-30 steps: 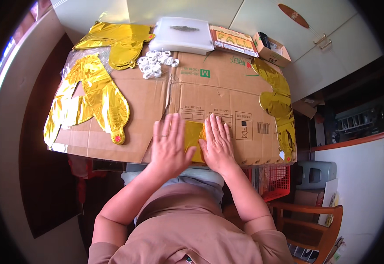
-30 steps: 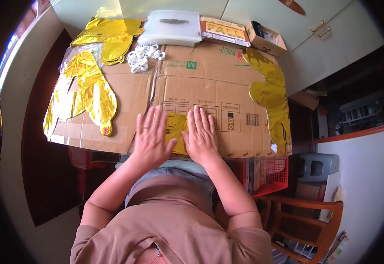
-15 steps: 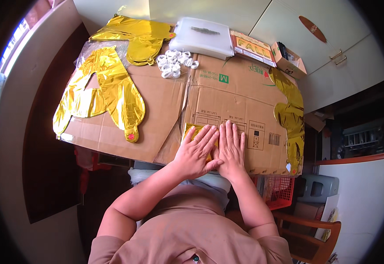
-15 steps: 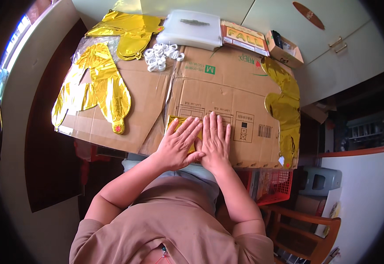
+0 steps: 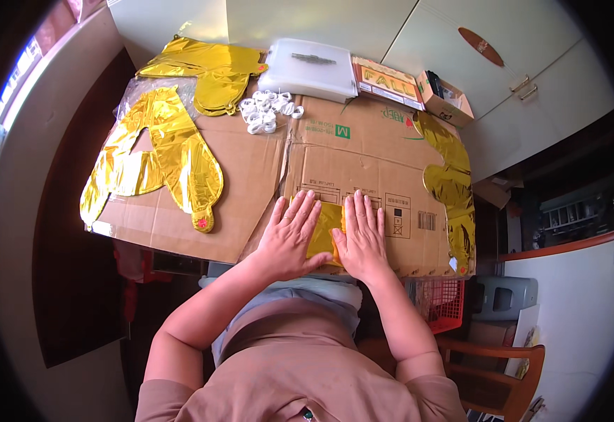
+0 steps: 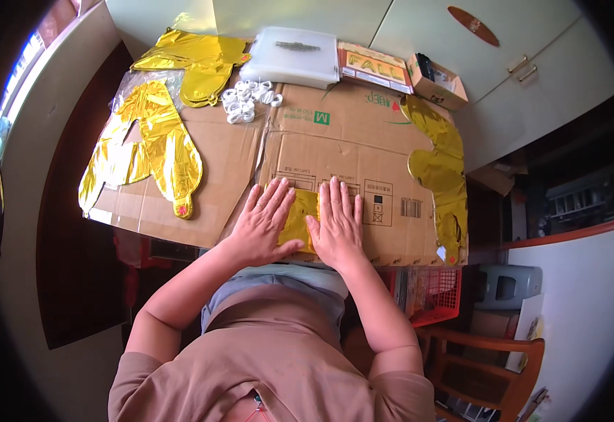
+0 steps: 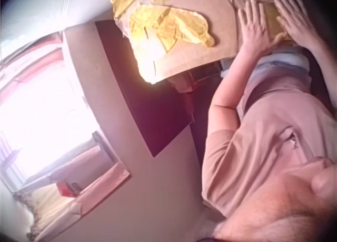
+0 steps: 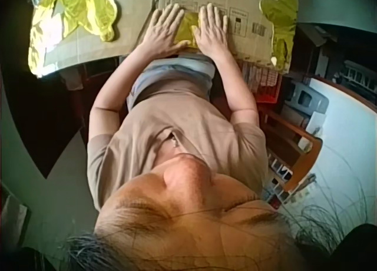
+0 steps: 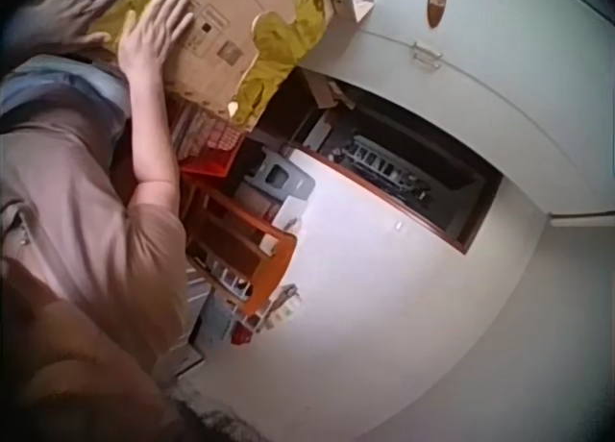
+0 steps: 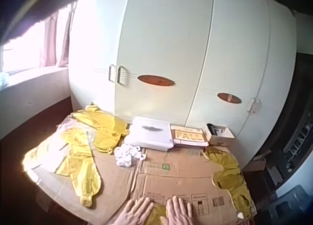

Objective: Folding a sheet of gold-colored foil into a smaller rectangular shape on a workbench.

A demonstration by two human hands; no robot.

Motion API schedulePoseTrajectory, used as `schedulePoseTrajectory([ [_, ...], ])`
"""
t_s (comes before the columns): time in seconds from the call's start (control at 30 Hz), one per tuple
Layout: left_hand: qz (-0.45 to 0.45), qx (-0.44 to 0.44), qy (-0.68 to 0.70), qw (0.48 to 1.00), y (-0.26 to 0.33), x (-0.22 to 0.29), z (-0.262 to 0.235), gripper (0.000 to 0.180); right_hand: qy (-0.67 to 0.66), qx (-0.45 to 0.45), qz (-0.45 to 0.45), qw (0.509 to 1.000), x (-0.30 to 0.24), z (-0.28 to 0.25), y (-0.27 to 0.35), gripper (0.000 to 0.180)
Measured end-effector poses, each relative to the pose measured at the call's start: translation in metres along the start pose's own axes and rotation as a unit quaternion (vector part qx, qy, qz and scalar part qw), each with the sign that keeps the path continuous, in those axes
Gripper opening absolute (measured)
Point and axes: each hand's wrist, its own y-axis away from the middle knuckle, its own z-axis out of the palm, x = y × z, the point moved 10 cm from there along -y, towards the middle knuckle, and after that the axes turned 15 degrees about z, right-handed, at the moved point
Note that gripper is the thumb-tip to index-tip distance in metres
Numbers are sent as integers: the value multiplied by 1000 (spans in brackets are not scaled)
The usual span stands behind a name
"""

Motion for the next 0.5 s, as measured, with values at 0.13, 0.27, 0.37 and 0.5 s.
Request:
schedulePoseTrajectory([
  [0.13,41,-19,70,997,4,6,-16,89,-3,-1,1,1000,2,0,0,73],
  [0.27,177,16,48,983,0,32,-34,64,-16,-2,4,1000,3,-3,-1,72],
  [0.37,265,6,21,964,6,43,-18,46,-29,-2,2,1000,3,-3,-6,71],
  [0.5,265,39,13,963,-9,37,-25,35,-38,12,3,999,6,-7,-16,69],
])
